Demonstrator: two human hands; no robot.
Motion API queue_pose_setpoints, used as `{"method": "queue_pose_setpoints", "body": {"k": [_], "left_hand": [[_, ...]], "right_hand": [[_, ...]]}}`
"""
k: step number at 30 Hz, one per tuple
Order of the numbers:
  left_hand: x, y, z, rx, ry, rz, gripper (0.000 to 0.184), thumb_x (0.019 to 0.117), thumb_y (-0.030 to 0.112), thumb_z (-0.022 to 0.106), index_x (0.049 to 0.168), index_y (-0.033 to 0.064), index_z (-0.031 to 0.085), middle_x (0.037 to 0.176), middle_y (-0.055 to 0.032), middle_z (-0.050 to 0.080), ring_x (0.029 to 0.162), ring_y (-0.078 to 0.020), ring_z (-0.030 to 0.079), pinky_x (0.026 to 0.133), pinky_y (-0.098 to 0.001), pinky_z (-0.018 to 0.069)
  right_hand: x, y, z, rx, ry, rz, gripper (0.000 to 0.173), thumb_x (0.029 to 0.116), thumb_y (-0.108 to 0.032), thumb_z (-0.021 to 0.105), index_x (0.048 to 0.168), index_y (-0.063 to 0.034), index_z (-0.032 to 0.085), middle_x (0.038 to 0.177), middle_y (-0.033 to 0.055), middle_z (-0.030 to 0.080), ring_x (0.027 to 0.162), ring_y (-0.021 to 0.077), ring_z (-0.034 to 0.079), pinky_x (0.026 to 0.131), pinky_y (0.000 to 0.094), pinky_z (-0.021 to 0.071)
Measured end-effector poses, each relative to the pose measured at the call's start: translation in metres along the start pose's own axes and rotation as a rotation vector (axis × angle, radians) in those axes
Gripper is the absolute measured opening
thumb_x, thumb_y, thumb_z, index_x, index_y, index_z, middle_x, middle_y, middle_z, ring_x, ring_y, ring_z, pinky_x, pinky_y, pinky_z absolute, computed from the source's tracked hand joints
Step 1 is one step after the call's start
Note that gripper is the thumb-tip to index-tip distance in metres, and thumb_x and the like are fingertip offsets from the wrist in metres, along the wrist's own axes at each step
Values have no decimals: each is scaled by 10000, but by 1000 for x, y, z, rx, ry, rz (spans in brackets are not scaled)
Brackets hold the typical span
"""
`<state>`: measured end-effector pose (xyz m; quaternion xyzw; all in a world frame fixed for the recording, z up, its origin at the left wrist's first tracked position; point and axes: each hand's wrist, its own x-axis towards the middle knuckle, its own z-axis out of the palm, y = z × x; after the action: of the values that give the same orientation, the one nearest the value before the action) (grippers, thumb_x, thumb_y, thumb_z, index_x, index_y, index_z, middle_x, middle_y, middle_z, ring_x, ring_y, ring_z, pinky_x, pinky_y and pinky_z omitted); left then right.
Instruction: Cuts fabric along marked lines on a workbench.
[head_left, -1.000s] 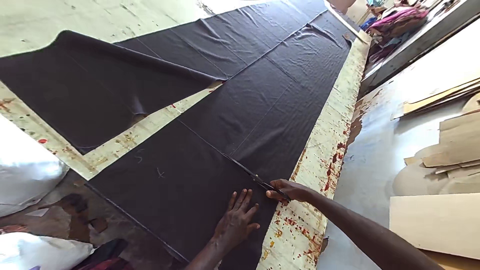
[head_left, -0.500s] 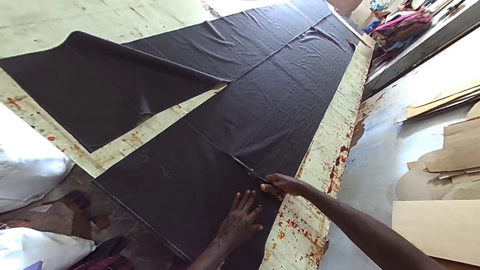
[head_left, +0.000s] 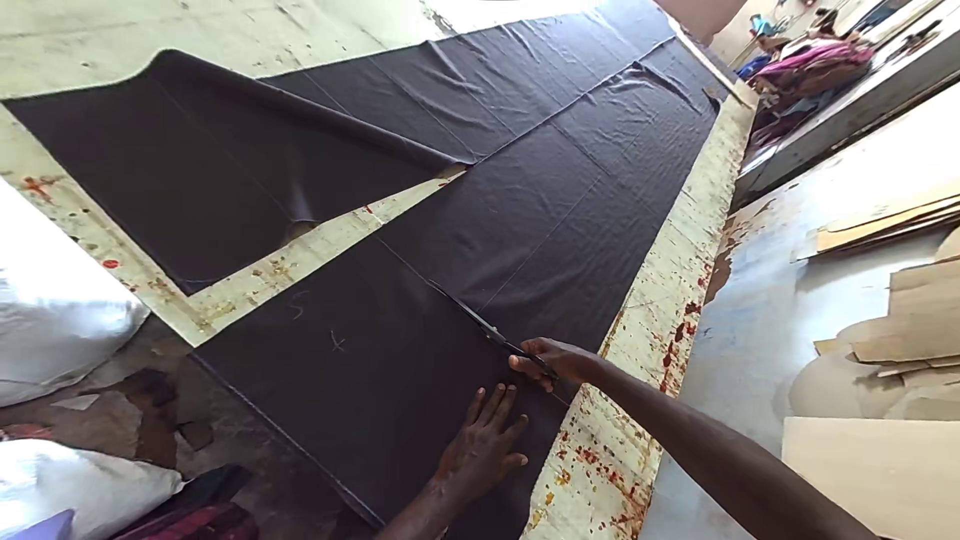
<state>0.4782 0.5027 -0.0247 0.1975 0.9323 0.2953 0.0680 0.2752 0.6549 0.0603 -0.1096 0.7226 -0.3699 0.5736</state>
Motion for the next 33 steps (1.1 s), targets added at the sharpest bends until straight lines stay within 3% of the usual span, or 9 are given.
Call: {"method": "queue_pose_setpoints", "body": {"k": [5,10,17,20,27,33], "left_hand": [[0,1,-3,-21,8,6,601,1011,612,453,1472,239,546,1688,-131,250,1579,-311,166,1258,-602,93],[1,1,-2,-21,-52,-1,632,1025,620,405,1520,234,481,1711,-135,168,1590,-320,93,1259,-607,45],[1,2,-5,11,-64,3,650,1033,617,380,1537,213,453,1714,-137,146,1589,-335,82,1254,-616,51],[0,2,-4,5,-46,13,642,1030,608,403,1522,200,472,1707,-145,173,1584,-345,110,1251,-623,73],[1,1,0,6,-53,20,656,1029,615,396,1524,190,468,1706,-157,167,1584,-354,99,1249,-626,66],[1,1,-3,-18,-83,7,661,1034,607,391,1541,186,443,1712,-154,139,1588,-347,78,1252,-621,54]], "right_hand": [[3,7,7,-4,68,-10,360,996,-408,663,955,-68,552,622,17,497,457,115,504,466,277,494],[12,-21,-3,-28,-9,3,432,986,-491,649,976,-71,546,660,25,534,510,125,546,522,293,520],[29,-24,4,-20,63,-39,404,974,-458,678,945,-73,559,620,16,500,460,125,497,468,297,485],[27,-26,8,-20,73,-17,398,986,-445,669,973,-62,558,655,21,524,487,127,523,493,298,507],[46,-55,0,-40,30,-3,467,984,-537,629,990,-76,550,653,17,524,512,129,541,522,307,517],[59,-46,9,19,98,2,394,969,-441,699,965,-75,552,624,7,496,465,120,504,473,293,501]]}}
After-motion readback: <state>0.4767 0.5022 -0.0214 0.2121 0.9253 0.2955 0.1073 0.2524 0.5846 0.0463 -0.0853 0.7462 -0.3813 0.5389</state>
